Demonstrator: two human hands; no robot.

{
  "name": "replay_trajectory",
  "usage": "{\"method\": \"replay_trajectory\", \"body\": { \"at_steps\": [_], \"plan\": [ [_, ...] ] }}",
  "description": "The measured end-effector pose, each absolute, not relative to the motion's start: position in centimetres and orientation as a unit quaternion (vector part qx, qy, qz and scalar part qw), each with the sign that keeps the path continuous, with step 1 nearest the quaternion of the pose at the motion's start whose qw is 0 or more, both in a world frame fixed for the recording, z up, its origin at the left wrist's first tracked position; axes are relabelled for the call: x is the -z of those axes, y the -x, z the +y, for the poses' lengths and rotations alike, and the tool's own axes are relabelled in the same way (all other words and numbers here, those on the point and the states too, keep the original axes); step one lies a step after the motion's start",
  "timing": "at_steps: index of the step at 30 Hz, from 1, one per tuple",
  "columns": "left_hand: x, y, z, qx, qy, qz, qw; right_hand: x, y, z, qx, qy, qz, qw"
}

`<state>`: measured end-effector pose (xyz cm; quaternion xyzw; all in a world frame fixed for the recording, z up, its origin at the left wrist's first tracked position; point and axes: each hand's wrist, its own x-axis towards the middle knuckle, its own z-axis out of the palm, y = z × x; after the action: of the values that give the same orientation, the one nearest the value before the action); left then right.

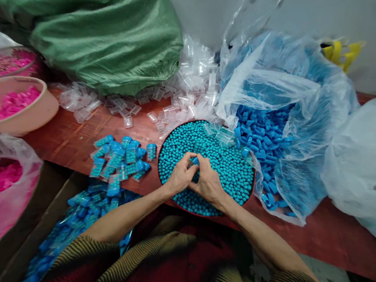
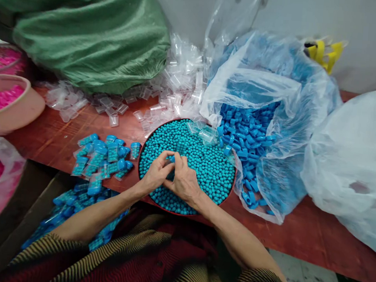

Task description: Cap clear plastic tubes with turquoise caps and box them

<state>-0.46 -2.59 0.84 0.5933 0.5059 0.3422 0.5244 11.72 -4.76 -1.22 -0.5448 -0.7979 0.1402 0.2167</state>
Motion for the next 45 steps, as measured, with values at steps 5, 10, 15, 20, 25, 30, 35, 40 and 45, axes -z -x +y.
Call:
{"method": "replay_trajectory", "body": {
  "at_steps": [5,10,15,20,25,30,35,40,45],
  "plan": [
    [-1.8,7.0,-1.8,-0.269,-0.669,0.589,0.364,-0.8,-13.8,-2.7,-0.107,0.538,-0.819,0.168],
    [-2.2,11.6,-1.0,-0.223,-0.669,0.704,0.084,-1.2,-18.5,1.5,-0.004,0.648,-0.732,0.213],
    [-1.1,6.8,0.5,-0.249,-0.699,0.643,0.191,-0.6,-17.9,2.3,-0.034,0.639,-0.750,0.168],
    [1.2,0.9,2.9,-0.215,-0.714,0.607,0.276,0.2,-15.5,1.5,-0.069,0.629,-0.770,0.084],
    [2.7,-1.3,3.3,-0.199,-0.722,0.610,0.259,0.5,-15.1,0.1,-0.082,0.616,-0.783,0.026],
    [3.1,-1.9,3.5,-0.154,-0.746,0.592,0.262,-0.2,-17.2,-0.9,-0.076,0.626,-0.774,0.055],
    [3.0,-1.7,4.0,-0.156,-0.745,0.593,0.263,-2.9,-23.3,0.2,0.048,0.751,-0.656,0.061],
    [2.3,-1.1,4.2,-0.165,-0.758,0.561,0.288,-2.8,-26.5,1.0,0.085,0.654,-0.747,-0.083],
    [2.0,-0.8,4.2,-0.169,-0.762,0.533,0.328,-1.2,-25.7,1.7,0.140,0.629,-0.760,-0.084]
  ]
}}
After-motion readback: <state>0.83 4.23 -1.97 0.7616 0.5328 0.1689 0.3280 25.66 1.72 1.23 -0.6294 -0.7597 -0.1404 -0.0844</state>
